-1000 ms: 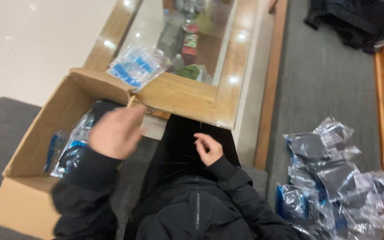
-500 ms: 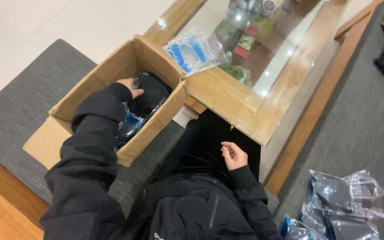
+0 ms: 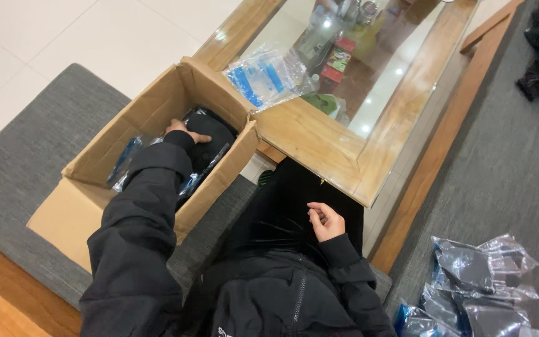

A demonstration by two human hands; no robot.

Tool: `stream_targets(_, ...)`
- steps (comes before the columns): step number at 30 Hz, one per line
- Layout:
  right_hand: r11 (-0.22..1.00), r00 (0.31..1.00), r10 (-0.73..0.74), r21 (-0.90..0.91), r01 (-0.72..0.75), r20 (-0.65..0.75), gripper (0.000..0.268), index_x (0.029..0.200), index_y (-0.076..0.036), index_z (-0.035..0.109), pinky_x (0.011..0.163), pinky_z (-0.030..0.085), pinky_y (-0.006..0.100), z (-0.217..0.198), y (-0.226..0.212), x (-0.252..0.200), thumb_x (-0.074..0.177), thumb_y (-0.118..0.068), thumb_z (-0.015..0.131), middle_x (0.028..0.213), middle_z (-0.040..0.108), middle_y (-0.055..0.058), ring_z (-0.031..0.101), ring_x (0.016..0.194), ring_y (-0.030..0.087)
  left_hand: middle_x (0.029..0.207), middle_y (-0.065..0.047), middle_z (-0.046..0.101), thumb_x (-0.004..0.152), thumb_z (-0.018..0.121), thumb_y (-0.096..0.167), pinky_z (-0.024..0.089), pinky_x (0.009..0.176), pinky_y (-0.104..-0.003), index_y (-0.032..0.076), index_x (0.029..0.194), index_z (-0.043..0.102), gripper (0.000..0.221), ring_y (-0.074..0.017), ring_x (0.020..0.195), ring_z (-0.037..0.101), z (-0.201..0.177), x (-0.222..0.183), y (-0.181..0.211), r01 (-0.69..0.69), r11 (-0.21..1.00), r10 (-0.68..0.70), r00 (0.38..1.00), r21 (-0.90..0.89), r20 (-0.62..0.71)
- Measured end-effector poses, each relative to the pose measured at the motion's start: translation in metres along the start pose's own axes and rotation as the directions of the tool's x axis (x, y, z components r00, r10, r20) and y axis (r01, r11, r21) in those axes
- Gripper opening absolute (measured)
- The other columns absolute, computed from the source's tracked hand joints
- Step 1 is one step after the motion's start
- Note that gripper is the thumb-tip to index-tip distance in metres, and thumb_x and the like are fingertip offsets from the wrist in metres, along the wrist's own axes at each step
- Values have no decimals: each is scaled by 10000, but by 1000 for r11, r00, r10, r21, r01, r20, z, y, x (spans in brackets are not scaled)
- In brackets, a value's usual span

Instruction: Inspecting and placing black face masks into individual plastic bags

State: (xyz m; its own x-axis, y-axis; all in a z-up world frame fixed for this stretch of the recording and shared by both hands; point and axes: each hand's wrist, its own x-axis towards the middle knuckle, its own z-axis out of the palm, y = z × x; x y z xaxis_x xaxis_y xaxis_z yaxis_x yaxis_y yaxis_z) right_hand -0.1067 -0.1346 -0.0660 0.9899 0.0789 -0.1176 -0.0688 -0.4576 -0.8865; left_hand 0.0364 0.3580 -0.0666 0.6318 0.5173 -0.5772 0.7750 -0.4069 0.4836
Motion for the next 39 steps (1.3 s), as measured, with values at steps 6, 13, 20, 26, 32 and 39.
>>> stream_targets(6,1000,1000,-11,25,11,-26,146,1052,-159,788,553,594,254,-2,-10,-4,965,-151,671,849,780,56,724,707,123,1460,-200,537,548,1031,364,406,1155,-482,45,1345,481,1019,-354,1391,490,17,29,-10,-5,997,4,1000,-81,-13)
stream_targets(13,1000,1000,-8,-4,8,12,164,1062,-145,785,550,591,265,-3,-3,-1,945,-127,671,864,779,79,732,702,150,1384,-268,606,598,996,331,431,1096,-521,-27,1340,607,911,-412,1330,544,11,25,-5,-74,996,74,997,-44,-5)
stream_targets(20,1000,1000,-11,1,11,26,165,1067,-121,785,547,593,283,0,6,0,949,-90,674,880,767,135,726,709,196,1228,-198,702,752,881,488,515,982,-549,104,1288,703,683,-403,1198,644,-98,-115,64,-295,839,403,901,457,-159)
stream_targets(26,997,998,26,65,-29,52,186,1098,-104,762,617,541,243,-7,-31,-6,984,-134,617,881,758,41,677,710,97,1015,-180,557,883,768,220,494,607,-585,31,1090,577,339,-464,836,627,-129,-254,110,-676,612,776,410,412,-479)
stream_targets(32,907,907,-349,158,391,-236,445,1382,-65,566,761,580,291,-21,-68,15,959,-77,704,1220,646,125,625,1015,174,988,-122,674,781,667,209,553,824,-504,127,1175,632,404,-373,977,689,53,-273,123,-891,332,924,241,311,-296)
stream_targets(39,871,876,-381,204,448,-297,718,1478,-9,478,930,543,339,-56,-75,56,808,120,705,1172,633,149,617,1084,203,1160,-7,687,849,725,328,449,987,-487,207,1260,554,461,-264,1132,635,229,-235,146,-969,146,973,177,201,148)
